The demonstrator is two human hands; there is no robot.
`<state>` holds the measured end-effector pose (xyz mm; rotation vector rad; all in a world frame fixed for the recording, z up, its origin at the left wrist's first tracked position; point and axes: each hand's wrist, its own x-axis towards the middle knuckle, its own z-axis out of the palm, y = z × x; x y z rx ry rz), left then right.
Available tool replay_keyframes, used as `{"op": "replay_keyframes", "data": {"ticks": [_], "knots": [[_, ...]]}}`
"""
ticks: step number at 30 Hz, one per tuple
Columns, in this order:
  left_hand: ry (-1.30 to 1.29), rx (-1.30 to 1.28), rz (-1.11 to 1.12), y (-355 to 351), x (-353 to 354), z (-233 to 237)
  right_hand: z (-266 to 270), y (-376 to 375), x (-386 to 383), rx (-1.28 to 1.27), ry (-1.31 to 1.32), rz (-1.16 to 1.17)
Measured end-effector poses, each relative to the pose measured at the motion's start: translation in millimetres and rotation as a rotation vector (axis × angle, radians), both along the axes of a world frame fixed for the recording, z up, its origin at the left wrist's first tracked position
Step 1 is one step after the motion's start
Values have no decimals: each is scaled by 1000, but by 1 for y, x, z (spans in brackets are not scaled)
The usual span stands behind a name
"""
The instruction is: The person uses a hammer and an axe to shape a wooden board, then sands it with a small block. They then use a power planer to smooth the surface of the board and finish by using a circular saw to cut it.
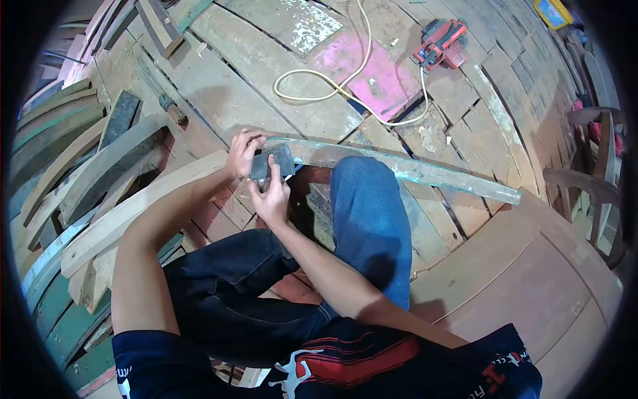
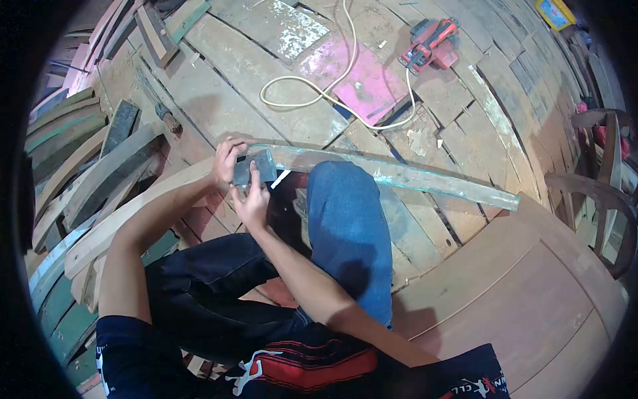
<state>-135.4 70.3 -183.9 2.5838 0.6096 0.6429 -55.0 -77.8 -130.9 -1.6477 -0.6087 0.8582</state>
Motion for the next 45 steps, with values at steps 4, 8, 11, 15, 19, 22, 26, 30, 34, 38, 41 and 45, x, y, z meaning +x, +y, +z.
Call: {"op": "replay_keyframes", "data": {"ticks": [4, 8, 11, 15, 19, 22, 26, 30, 34, 38, 41, 45], "knots": [[43, -280, 113, -3, 9, 17, -10, 0, -5, 23, -34, 1], [84, -375, 129, -3, 13, 26, -8, -2, 1, -16, -69, 43], [85, -466, 187, -7, 20, 39, -6, -8, 2, -83, -73, 90], [74, -351, 239, -13, 20, 30, -12, -11, 6, -46, -146, 110], [127, -152, 512, -27, 41, -29, -22, 1, 35, -229, -277, 18], [324, -606, 680, -25, 70, 33, -10, -1, 47, -164, -250, -6], [-177, -835, 715, 15, 21, -18, -7, -7, 42, -250, -250, 92], [31, -974, 749, 29, 3, 4, 9, -12, 45, -329, -223, 257], [244, -1212, 571, 39, 4, 22, 21, -13, 45, -312, -312, 365], [507, -1428, 160, 54, 1, 53, 21, -15, 50, -314, -239, 438], [648, -1441, 37, 59, 8, 79, 31, -13, 56, -345, -228, 471], [651, -1535, 105, 57, 10, 76, 27, -13, 60, -329, -163, 491]]}}
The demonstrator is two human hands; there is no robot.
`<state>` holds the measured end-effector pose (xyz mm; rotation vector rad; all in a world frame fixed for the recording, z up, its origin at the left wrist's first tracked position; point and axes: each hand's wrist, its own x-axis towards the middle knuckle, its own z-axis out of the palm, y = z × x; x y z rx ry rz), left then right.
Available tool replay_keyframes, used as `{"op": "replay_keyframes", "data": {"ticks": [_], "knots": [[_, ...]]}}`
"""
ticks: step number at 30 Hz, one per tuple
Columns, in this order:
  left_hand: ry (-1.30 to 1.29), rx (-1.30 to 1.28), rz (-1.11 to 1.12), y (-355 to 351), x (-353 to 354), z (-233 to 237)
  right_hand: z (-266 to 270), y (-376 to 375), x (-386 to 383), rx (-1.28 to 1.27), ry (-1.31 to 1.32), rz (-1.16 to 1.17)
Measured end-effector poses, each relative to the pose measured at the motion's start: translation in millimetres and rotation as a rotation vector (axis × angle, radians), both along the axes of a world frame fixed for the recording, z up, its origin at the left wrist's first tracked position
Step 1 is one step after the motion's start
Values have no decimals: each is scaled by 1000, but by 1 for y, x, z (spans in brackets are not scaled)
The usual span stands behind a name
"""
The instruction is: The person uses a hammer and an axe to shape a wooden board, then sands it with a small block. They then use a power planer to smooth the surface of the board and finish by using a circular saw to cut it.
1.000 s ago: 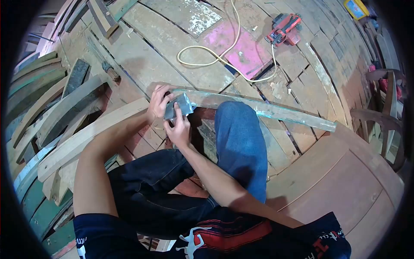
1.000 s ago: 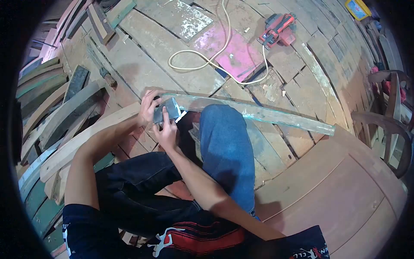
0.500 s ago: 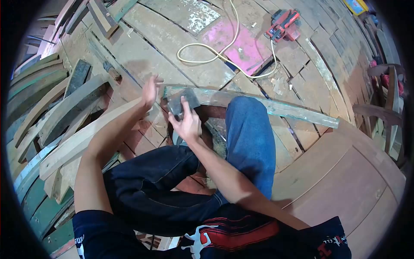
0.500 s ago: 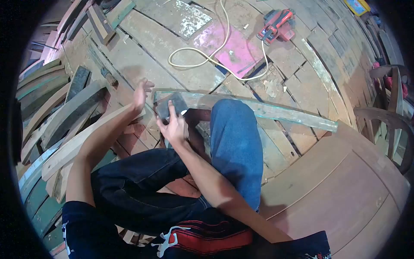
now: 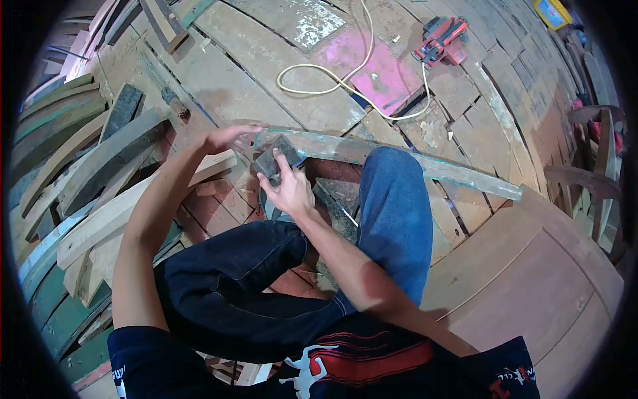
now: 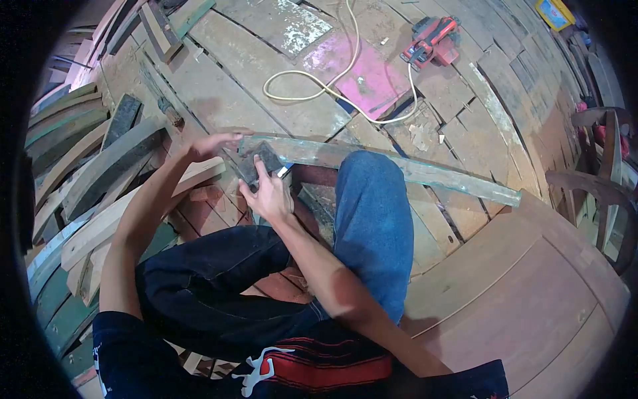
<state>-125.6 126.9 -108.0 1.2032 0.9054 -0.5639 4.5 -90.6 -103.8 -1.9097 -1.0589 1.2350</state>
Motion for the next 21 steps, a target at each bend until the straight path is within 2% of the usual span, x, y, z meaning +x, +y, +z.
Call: {"op": "replay_keyframes", "data": {"ticks": [4, 7, 10, 11, 14, 15, 18, 19, 21], "knots": [[78, -34, 42, 3, 0, -7, -3, 2, 1, 7, 65, -21], [81, 10, 175, 3, -10, -13, -2, 2, -2, 50, 33, -34], [124, 166, 19, 12, -21, -7, 2, 1, -10, 50, 106, 41], [97, 179, 37, 11, -23, -5, 0, 0, -17, 159, -4, 31], [123, 79, -3, 2, -24, -3, 4, 1, -16, 86, 65, 52], [112, 70, 8, -4, -24, -9, 1, 1, -16, 123, 17, 42], [84, 209, -26, -9, -23, -17, -5, 1, -10, 92, 33, -25], [118, 209, -76, -6, -21, -18, -5, 1, -10, 150, -23, -49], [106, 141, -22, -2, -23, -24, 6, 3, -6, 165, -26, 12]]}}
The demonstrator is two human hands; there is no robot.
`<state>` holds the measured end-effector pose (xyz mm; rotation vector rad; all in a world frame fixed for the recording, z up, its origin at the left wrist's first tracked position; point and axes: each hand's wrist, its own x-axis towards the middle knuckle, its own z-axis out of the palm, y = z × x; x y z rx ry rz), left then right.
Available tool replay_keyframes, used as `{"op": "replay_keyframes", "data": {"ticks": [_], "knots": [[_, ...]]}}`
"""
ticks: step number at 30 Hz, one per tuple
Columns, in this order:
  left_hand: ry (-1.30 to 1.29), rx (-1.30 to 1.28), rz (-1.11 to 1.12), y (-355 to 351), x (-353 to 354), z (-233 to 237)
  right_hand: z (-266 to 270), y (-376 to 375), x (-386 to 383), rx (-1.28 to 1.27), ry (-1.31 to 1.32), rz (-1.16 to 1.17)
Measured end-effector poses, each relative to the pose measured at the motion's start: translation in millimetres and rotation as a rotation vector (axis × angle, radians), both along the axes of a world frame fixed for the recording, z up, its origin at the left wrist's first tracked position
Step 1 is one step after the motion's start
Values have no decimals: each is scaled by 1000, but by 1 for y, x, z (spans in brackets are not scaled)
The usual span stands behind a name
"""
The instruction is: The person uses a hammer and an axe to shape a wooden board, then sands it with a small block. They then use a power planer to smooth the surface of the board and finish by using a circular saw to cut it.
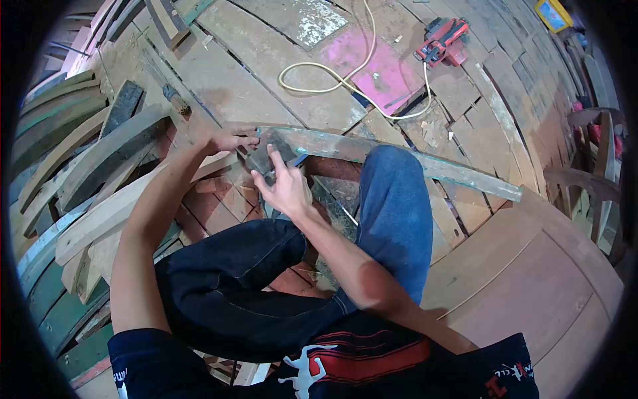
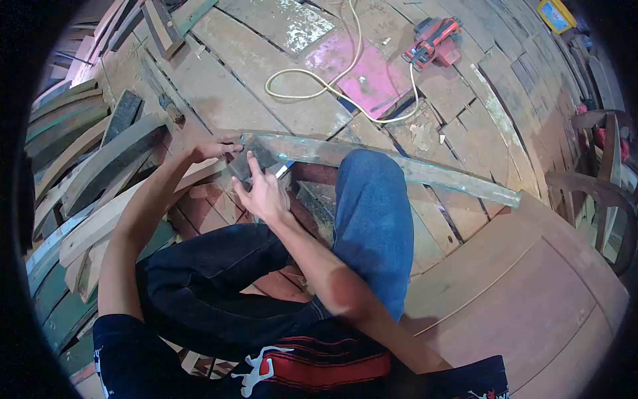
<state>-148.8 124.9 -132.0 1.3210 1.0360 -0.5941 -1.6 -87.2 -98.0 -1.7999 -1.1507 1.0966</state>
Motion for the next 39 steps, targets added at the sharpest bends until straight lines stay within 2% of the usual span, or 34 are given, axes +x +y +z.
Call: {"op": "replay_keyframes", "data": {"ticks": [5, 6, 7, 11, 12, 15, 18, 19, 21, 25, 30, 32, 34, 37, 38, 39], "knots": [[-51, -48, 27, 5, -11, -8, 15, -2, 0, 84, -82, 71], [-47, -12, 3, 6, -12, -11, 16, -3, 6, 0, 20, 73], [-42, 23, -20, 5, -13, -14, 10, -1, 8, -116, -66, 44], [-106, 9, -39, 11, -20, -37, -8, -2, 12, -123, -85, -1], [-91, 18, -68, 8, -9, -15, -1, -2, 10, -123, -99, 22], [-35, -77, -57, 9, 2, 0, 13, -1, 3, -98, -126, 106], [-20, -25, -108, 12, 0, -6, 6, -6, -3, -100, -175, 153], [-53, -11, -104, 12, -5, -14, 3, -5, 1, -189, -123, 137], [-121, 24, -96, 11, -12, -24, -5, -4, 7, -186, -183, 87], [-90, 4, -111, 13, -10, -23, 0, 1, 4, -170, -50, 29], [-24, 39, -139, 12, -3, -11, -1, -9, 2, -197, -166, 213], [-85, -3, -130, 13, -11, -25, -9, -8, 4, -151, -121, 97], [-80, 33, -95, 8, -10, -19, -4, -3, 9, -112, -33, 13], [-132, 49, -114, 8, -11, -19, -13, -4, 2, -114, -68, 3], [-159, 47, -133, 9, -13, -21, -26, -6, -6, 39, -246, -18], [-179, 35, -160, 11, -14, -23, -20, -5, -6, -33, -158, 33]]}}
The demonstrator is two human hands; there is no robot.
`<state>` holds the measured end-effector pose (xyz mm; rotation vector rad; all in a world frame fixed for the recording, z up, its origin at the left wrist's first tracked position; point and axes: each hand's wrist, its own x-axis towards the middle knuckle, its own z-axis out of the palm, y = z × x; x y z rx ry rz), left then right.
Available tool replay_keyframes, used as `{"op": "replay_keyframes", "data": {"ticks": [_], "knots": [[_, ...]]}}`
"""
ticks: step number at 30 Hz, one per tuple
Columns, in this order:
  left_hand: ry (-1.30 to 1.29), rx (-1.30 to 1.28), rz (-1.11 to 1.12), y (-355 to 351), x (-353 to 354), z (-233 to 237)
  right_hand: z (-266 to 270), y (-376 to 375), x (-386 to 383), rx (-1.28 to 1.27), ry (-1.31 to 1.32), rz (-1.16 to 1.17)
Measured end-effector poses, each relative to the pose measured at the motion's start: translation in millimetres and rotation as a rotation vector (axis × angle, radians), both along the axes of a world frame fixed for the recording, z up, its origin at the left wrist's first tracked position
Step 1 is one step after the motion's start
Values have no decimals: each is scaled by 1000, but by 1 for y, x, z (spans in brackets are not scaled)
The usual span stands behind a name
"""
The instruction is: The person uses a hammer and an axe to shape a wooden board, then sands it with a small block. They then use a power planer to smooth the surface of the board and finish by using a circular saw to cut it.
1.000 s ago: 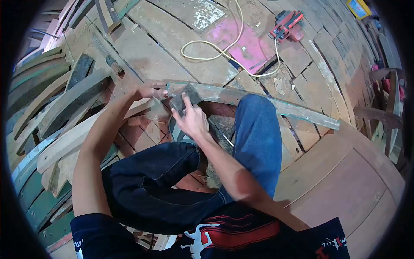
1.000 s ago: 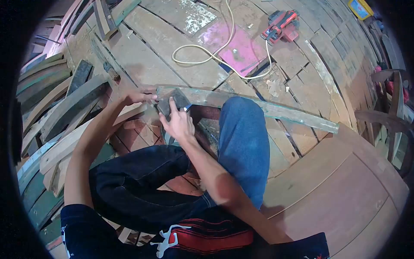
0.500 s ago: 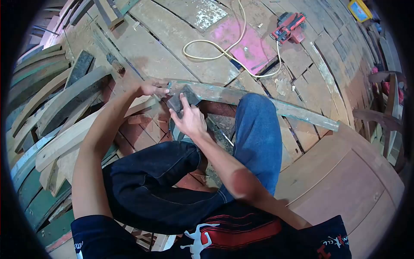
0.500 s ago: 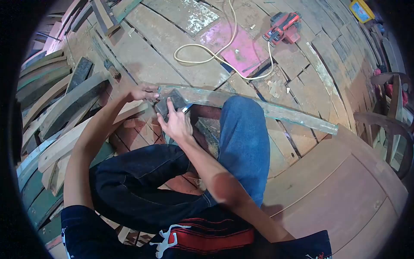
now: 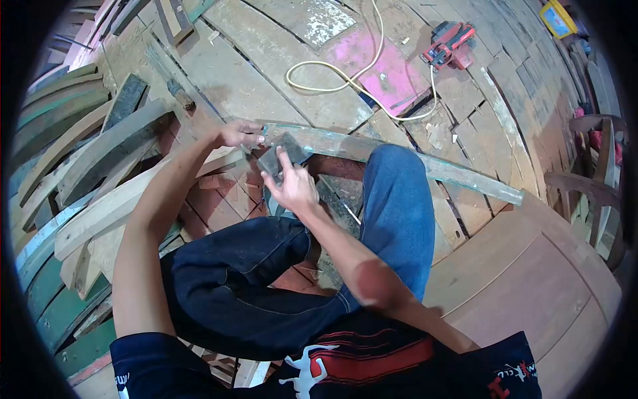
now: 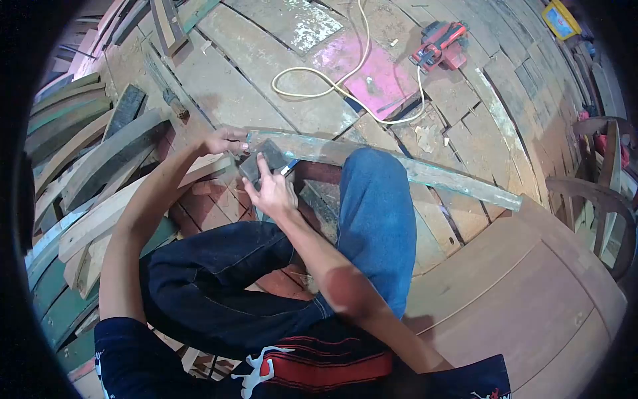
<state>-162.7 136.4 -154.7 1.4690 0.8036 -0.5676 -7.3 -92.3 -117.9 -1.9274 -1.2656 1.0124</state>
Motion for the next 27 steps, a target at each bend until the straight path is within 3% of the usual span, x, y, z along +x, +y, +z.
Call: {"op": "replay_keyframes", "data": {"ticks": [2, 6, 10, 15, 18, 19, 23, 27], "knots": [[-43, -27, -56, 4, 0, -5, 11, 1, 5, -159, 170, 89], [-52, -11, 6, -3, -2, -4, 16, -2, 14, -214, 33, 73], [6, 38, 17, -8, 8, 15, 13, -2, 19, -187, 94, 68], [-68, -25, -61, 6, 0, -7, 14, 5, 6, -177, 26, 177], [-75, -12, -17, 2, 4, -3, 9, 2, 9, -191, 3, 159], [-70, 5, 10, -4, 2, -3, 30, 5, 25, -277, 23, 19], [-68, 50, -20, -4, -2, -10, 16, 10, 39, -109, 67, -150], [-22, 85, -84, 12, -5, -22, 17, 10, 22, -123, 105, -25]]}}
